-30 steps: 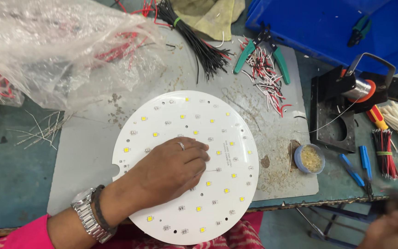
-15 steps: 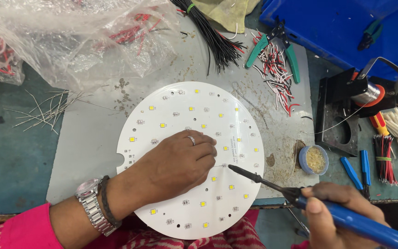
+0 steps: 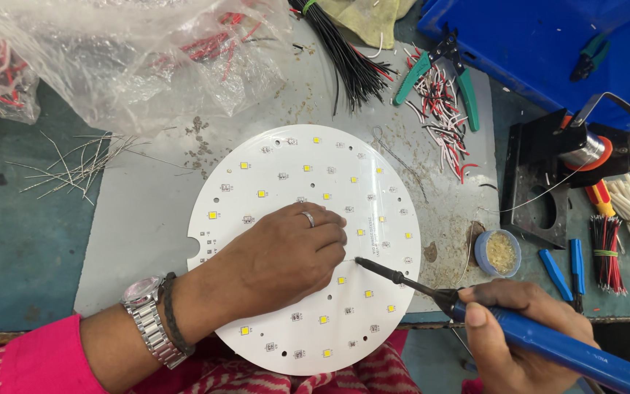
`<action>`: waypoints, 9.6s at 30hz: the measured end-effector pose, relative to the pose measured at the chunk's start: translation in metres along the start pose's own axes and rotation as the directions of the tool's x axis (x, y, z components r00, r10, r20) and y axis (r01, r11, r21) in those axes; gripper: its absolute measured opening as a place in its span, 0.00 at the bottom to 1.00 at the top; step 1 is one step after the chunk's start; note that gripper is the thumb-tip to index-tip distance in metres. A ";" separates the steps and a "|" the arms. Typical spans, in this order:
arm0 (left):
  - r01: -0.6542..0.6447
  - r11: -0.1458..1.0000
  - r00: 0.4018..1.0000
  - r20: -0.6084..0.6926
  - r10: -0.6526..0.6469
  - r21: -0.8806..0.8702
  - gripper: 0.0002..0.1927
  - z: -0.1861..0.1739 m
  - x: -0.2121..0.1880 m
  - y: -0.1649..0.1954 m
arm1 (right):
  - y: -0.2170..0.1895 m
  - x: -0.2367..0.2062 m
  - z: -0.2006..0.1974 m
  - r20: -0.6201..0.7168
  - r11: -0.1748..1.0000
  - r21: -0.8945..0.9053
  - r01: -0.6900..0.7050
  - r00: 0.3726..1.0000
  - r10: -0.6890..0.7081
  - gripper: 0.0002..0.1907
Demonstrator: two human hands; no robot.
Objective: The person solders small metal pins onto a circular LED panel using a soldering iron and solder wire. They repeatedly dip the iron into a small container of flux, then apply solder to each pin on the panel.
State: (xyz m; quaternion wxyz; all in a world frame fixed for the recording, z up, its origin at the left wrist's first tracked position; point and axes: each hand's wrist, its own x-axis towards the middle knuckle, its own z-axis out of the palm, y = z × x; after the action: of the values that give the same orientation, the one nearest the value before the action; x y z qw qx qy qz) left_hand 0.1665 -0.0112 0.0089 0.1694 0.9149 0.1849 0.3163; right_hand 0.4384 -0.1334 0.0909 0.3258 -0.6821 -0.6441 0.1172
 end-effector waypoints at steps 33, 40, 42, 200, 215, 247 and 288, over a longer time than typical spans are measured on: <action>-0.004 1.000 1.000 -0.001 0.004 0.016 0.06 0.000 0.000 0.000 | 0.007 -0.008 -0.004 -0.130 0.997 0.069 0.024 0.991 -0.015 0.10; 0.003 1.000 1.000 0.010 -0.003 0.005 0.06 -0.001 0.001 0.000 | -0.001 -0.004 0.000 -0.074 0.999 -0.029 -0.036 0.997 0.034 0.10; 0.000 1.000 1.000 0.005 0.000 -0.003 0.06 -0.002 0.001 0.000 | -0.003 0.000 0.002 -0.055 0.999 -0.008 0.041 0.998 -0.042 0.10; -0.028 0.997 0.999 -0.019 0.029 0.069 0.03 0.003 0.010 0.007 | -0.016 0.002 0.097 -0.152 0.260 0.957 0.131 0.986 0.065 0.15; -0.025 1.000 0.999 -0.028 0.025 -0.001 0.04 0.006 0.001 -0.001 | 0.039 -0.001 0.010 -0.661 0.749 0.510 0.424 0.750 0.026 0.30; 0.004 0.986 0.998 0.066 0.007 -0.168 0.05 0.024 0.017 0.023 | 0.171 0.036 -0.035 -0.633 0.829 0.541 0.141 0.718 0.291 0.18; -0.046 0.996 0.999 -0.025 0.045 -0.078 0.05 0.042 0.023 0.028 | 0.037 -0.038 -0.015 -0.361 0.932 0.363 0.017 0.924 0.124 0.10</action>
State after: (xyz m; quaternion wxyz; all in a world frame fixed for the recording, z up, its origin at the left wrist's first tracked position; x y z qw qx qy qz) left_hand 0.2169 -0.0334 0.0019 0.1958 0.9078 0.1534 0.3376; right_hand 0.4712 -0.1730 0.0706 0.5594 -0.6382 -0.5177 0.1086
